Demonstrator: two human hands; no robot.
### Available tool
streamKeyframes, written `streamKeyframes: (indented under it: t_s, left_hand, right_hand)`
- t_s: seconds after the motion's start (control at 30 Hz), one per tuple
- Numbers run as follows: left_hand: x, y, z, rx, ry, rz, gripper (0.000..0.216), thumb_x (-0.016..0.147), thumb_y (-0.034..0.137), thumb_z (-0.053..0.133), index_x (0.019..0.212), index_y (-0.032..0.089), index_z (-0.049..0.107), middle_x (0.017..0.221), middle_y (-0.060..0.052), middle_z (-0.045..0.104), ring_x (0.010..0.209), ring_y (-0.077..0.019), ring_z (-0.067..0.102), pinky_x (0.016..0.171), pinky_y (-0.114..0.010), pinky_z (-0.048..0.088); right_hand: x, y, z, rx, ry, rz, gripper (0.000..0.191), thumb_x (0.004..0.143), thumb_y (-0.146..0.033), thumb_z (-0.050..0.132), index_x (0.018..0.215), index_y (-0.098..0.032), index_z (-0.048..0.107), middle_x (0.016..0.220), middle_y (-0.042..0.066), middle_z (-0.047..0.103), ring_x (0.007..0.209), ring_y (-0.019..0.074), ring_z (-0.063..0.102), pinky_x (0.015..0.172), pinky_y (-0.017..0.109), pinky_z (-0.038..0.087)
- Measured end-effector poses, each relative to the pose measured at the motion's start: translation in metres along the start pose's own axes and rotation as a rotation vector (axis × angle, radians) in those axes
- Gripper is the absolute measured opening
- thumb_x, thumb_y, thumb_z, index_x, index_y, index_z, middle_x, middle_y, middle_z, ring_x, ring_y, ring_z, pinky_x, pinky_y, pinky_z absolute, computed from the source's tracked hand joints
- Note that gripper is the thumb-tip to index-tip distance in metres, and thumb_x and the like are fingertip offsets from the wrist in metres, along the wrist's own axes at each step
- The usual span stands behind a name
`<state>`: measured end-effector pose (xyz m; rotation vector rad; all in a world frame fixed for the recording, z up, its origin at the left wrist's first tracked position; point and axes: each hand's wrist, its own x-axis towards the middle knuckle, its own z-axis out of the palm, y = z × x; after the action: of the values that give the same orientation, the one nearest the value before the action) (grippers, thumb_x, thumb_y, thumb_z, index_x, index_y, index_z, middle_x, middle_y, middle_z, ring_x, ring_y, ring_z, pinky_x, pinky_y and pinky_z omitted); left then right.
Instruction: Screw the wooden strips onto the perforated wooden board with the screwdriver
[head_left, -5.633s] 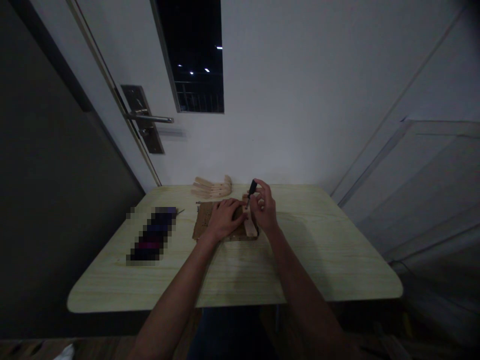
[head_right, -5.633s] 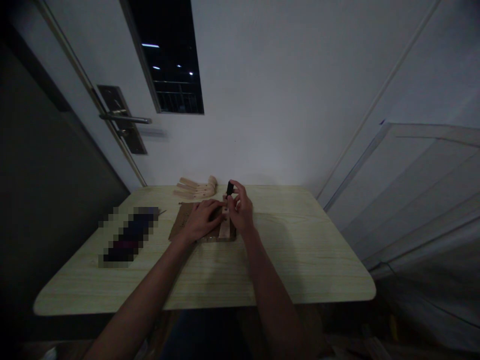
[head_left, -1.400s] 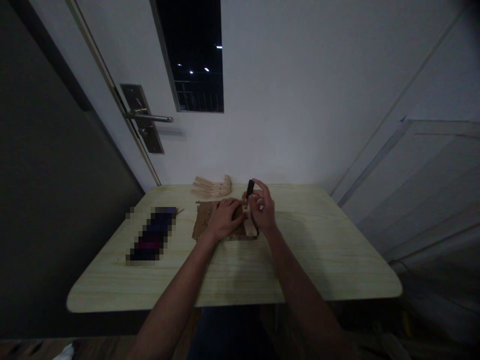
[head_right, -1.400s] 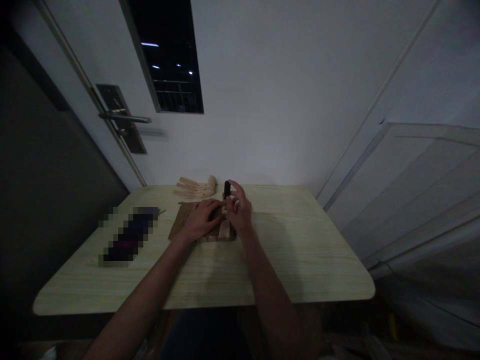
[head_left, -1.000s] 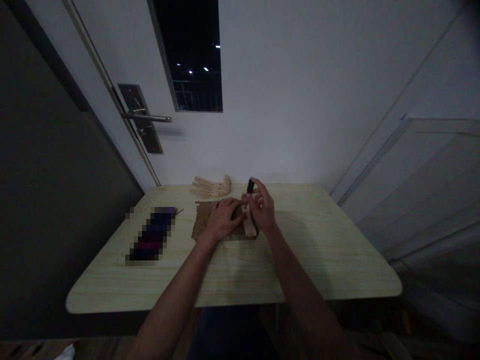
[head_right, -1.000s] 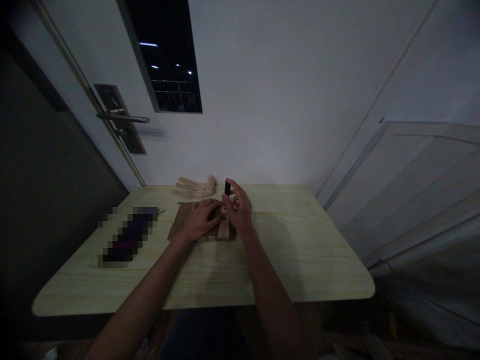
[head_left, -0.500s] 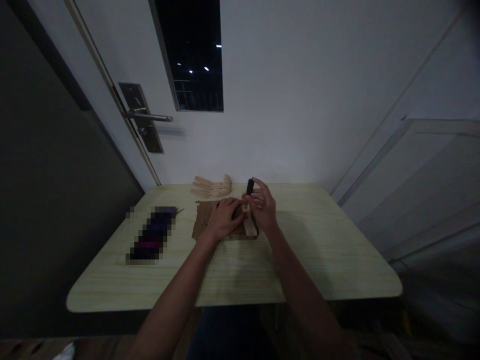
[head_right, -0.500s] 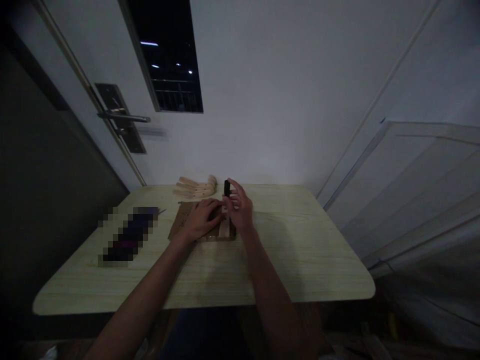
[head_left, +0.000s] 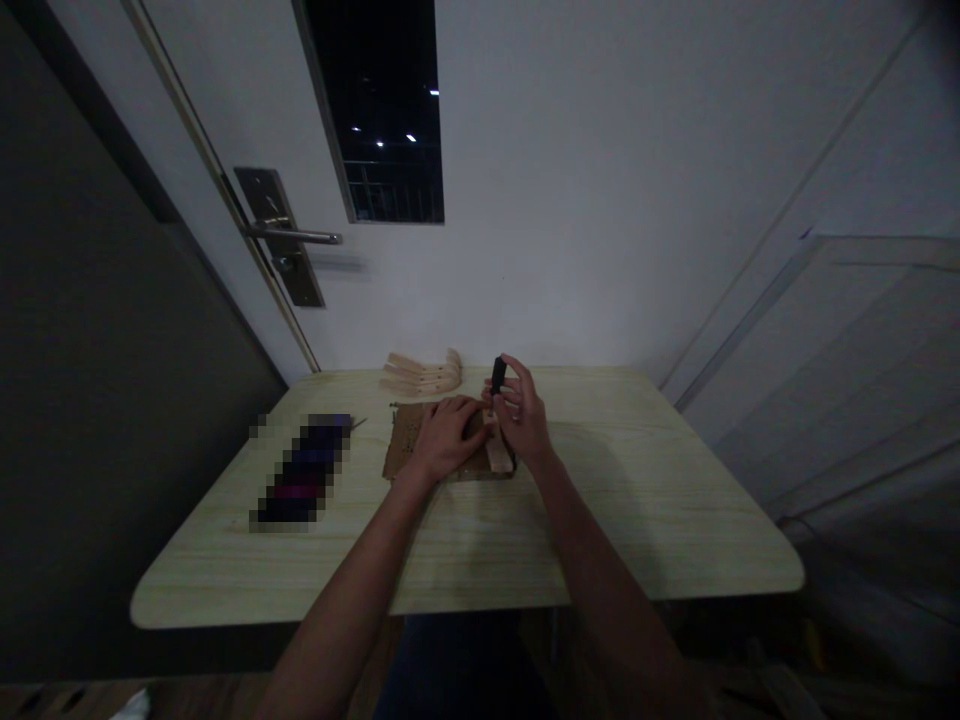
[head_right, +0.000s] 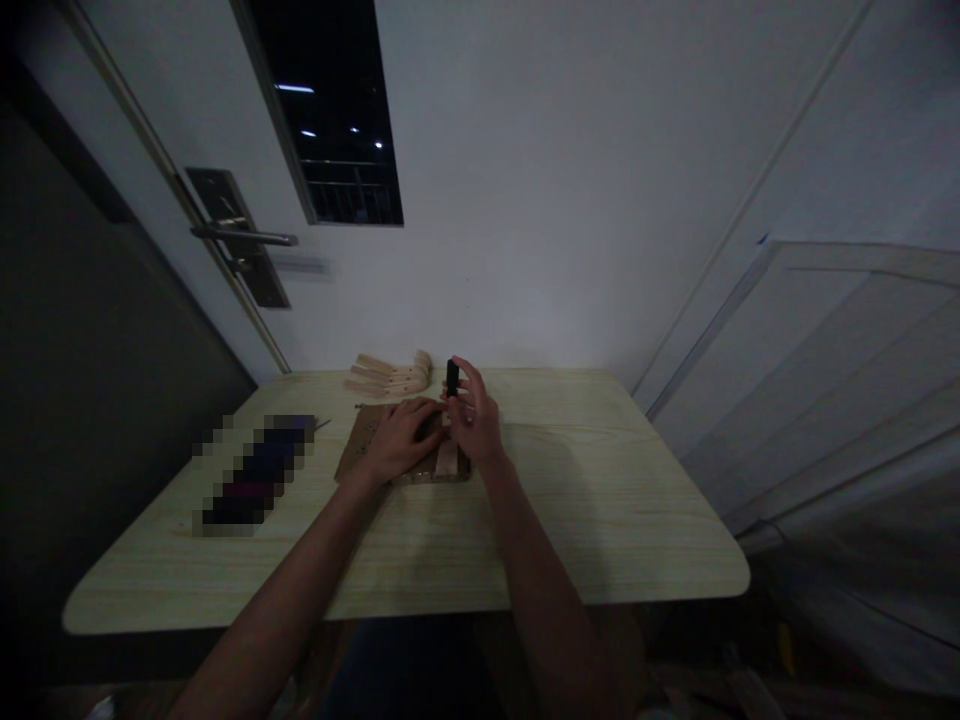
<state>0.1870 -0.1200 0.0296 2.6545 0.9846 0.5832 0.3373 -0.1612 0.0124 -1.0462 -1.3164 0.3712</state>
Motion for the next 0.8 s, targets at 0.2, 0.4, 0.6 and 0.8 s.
streamKeyframes:
  t_s: [0.2,0.4,0.6,0.8]
  left_hand:
    - [0.0003,0.0011,-0.0006,-0.001,-0.009,-0.008,0.036,0.093,0.041,0.049,0.123,0.023,0.057,0.127,-0.007,0.061,0.119,-0.0273,0.052,0.101,-0.046,0.036]
    - [0.0004,0.0005,-0.0007,-0.003,-0.012,-0.016,0.037,0.092,0.041,0.050,0.125,0.024,0.056,0.127,-0.006,0.060,0.120,-0.0267,0.051,0.102,-0.045,0.035]
    - [0.0009,0.0014,-0.0004,0.009,-0.002,-0.011,0.036,0.092,0.041,0.050,0.123,0.022,0.057,0.126,-0.007,0.061,0.119,-0.0273,0.052,0.102,-0.045,0.036]
    - [0.0007,0.0012,-0.0017,0.011,-0.013,0.000,0.036,0.092,0.039,0.051,0.124,0.023,0.056,0.126,-0.007,0.060,0.120,-0.0283,0.052,0.100,-0.046,0.037]
  right_hand:
    - [0.0008,0.0007,0.0005,0.020,-0.013,0.011,0.054,0.091,-0.039,0.056,0.141,-0.030,0.039,0.104,0.007,0.071,0.090,0.0186,0.071,0.075,0.033,0.061]
    - [0.0030,0.0052,0.0012,-0.001,0.051,0.008,0.053,0.085,-0.037,0.064,0.135,-0.031,0.046,0.095,0.003,0.071,0.080,0.0168,0.071,0.065,0.028,0.061]
    - [0.0018,-0.0001,-0.0002,-0.018,-0.003,0.006,0.050,0.088,-0.039,0.060,0.135,-0.031,0.046,0.099,0.005,0.069,0.085,0.0171,0.070,0.067,0.028,0.060]
    - [0.0002,-0.0016,-0.0008,0.028,-0.007,0.008,0.046,0.093,-0.044,0.051,0.136,-0.029,0.043,0.105,0.008,0.069,0.084,0.0156,0.070,0.073,0.030,0.059]
